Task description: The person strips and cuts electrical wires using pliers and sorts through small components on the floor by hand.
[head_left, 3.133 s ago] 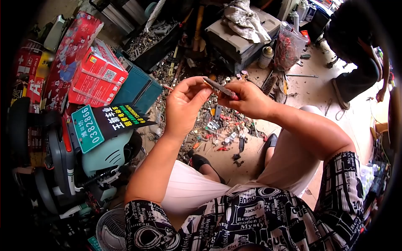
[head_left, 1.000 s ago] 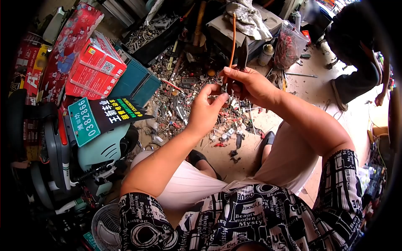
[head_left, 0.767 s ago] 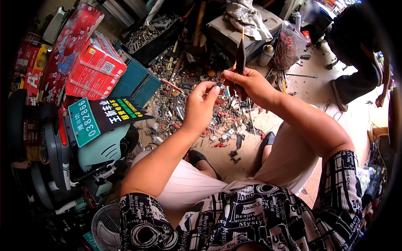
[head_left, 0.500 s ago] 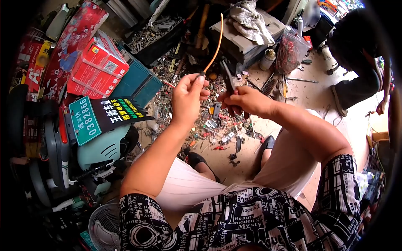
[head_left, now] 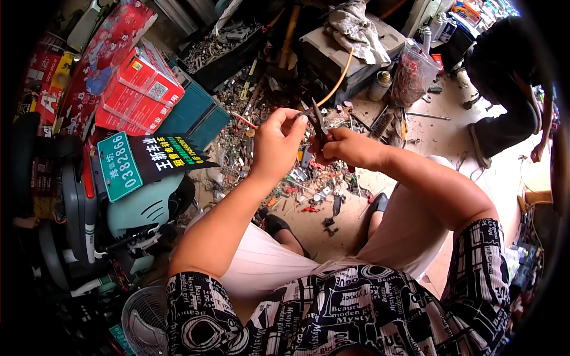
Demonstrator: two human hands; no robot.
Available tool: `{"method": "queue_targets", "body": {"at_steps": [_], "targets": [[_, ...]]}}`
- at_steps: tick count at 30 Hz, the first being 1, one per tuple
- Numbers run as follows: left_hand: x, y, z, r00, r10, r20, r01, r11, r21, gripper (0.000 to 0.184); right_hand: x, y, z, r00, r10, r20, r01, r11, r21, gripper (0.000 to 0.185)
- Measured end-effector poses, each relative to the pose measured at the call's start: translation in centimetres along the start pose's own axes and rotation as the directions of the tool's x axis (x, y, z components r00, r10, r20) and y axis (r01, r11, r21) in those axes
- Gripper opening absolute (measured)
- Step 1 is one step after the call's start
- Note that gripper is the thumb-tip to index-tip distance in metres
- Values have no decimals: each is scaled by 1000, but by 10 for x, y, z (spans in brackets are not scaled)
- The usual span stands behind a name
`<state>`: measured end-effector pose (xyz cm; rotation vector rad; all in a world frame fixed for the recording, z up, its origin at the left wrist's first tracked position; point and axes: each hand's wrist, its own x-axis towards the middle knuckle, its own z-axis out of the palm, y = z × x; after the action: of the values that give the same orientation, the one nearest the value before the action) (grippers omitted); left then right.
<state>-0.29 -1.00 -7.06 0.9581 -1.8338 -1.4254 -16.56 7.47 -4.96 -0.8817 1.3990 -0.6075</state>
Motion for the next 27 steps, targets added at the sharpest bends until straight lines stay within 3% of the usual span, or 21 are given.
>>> {"method": "queue_targets", "body": {"at_steps": [6, 8, 12, 14, 15, 17, 21, 27], "targets": [[-4, 3, 3, 999, 28, 41, -33, 992, 125, 15, 3, 3, -4, 998, -69, 4, 69, 997, -38, 21], [-4, 1, 4, 995, 94, 44, -101, 973, 206, 14, 5, 5, -6, 999, -46, 10, 46, 999, -17, 20], [-5, 2, 5, 992, 128, 13, -128, 974, 187, 12, -3, -2, -4, 1000, 11, -6, -11, 999, 53, 17], [-3, 2, 3, 962, 272, 37, -269, 906, 328, 13, 2, 4, -5, 1000, -11, 2, 10, 998, 55, 18], [-2, 3, 3, 961, 274, 34, -269, 906, 327, 13, 3, 5, -5, 999, -33, 11, 32, 998, 61, 19], [-2, 4, 2, 903, 424, 66, -403, 788, 466, 11, 0, 2, -6, 999, -45, 13, 44, 998, 41, 21], [-2, 9, 0, 853, 511, 106, -488, 711, 507, 10, 2, 5, -7, 999, -13, 32, 12, 1000, 8, 22], [-3, 9, 2, 864, 494, 101, -476, 734, 484, 9, 2, 6, -9, 999, 32, 10, -32, 999, -19, 21]]}}
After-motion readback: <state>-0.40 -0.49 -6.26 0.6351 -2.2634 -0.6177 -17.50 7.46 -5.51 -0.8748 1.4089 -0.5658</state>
